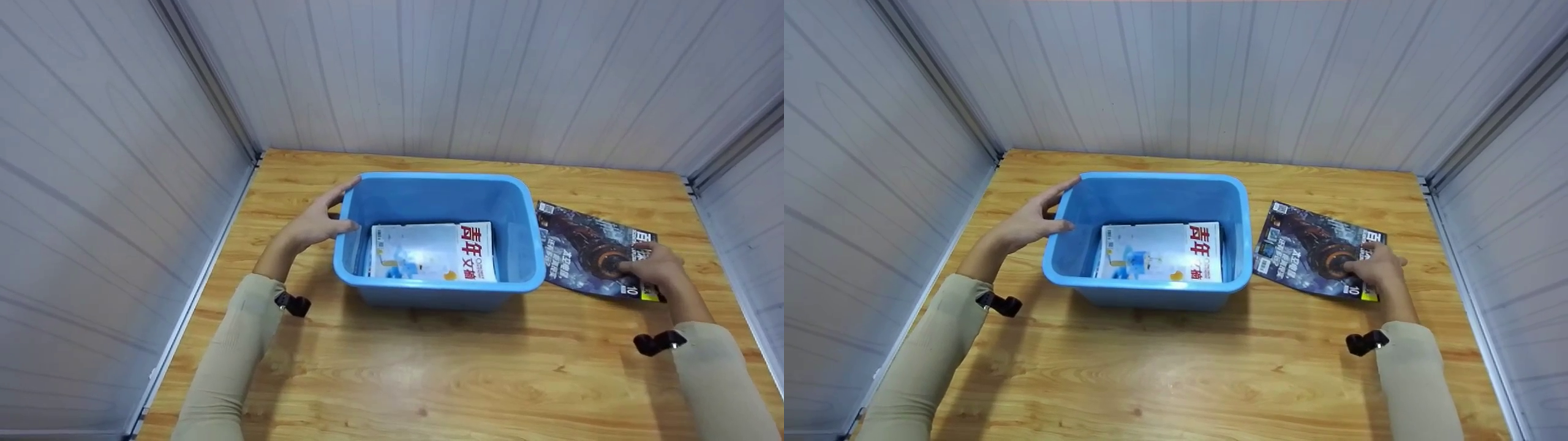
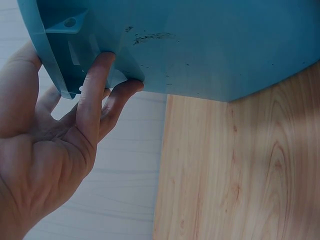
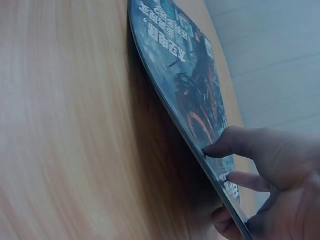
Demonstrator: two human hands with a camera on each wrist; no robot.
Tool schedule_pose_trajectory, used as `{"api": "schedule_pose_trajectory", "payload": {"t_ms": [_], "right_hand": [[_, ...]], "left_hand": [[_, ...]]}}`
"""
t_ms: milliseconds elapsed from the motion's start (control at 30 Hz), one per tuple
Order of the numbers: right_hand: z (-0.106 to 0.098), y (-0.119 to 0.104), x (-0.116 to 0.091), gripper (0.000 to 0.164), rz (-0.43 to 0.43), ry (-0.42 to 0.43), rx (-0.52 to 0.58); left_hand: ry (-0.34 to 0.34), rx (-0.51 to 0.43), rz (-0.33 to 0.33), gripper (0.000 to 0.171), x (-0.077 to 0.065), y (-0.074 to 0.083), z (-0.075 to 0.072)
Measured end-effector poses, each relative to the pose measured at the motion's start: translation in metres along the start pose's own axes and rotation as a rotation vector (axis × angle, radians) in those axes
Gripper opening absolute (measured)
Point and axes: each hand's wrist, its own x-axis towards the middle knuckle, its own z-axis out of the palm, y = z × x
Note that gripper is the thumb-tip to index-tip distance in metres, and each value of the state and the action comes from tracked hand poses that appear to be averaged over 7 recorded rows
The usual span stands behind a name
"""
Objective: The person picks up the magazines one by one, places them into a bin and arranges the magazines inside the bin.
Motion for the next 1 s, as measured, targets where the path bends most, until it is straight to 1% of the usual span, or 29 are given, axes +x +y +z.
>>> {"api": "schedule_pose_trajectory", "payload": {"t_ms": [200,300,467,533,600,700,767,833,933,1000], "right_hand": [[-0.007,0.004,0.001,0.096,-0.053,-0.065,0.099],[-0.008,0.005,0.001,0.094,-0.049,-0.055,0.114],[-0.008,0.004,0.0,0.086,-0.045,-0.058,0.224],[-0.009,0.003,0.0,0.083,-0.082,-0.059,0.251],[-0.009,0.002,-0.001,0.081,-0.136,-0.049,0.25],[-0.009,0.0,-0.002,0.077,-0.207,-0.033,0.219],[-0.009,-0.001,-0.003,0.076,-0.233,-0.03,0.218],[-0.009,-0.003,-0.005,0.074,-0.237,-0.026,0.242],[-0.01,-0.006,-0.007,0.073,-0.228,-0.032,0.328],[-0.011,-0.009,-0.01,0.075,-0.215,-0.037,0.416]], "left_hand": [[-0.004,-0.022,-0.01,0.098,0.001,0.0,0.001],[-0.001,-0.015,-0.013,0.098,0.001,0.001,0.001],[0.003,0.004,-0.009,0.097,0.001,0.002,0.001],[0.004,0.007,-0.006,0.097,0.0,0.002,0.001],[0.006,0.011,-0.004,0.097,0.0,0.002,0.001],[0.002,0.014,-0.002,0.097,0.0,0.002,0.0],[0.0,0.015,-0.002,0.097,0.0,0.002,0.0],[0.0,0.017,-0.003,0.097,0.0,0.002,0.0],[0.001,0.022,-0.007,0.097,0.0,0.002,0.0],[0.0,0.023,-0.009,0.097,-0.001,0.002,0.0]]}}
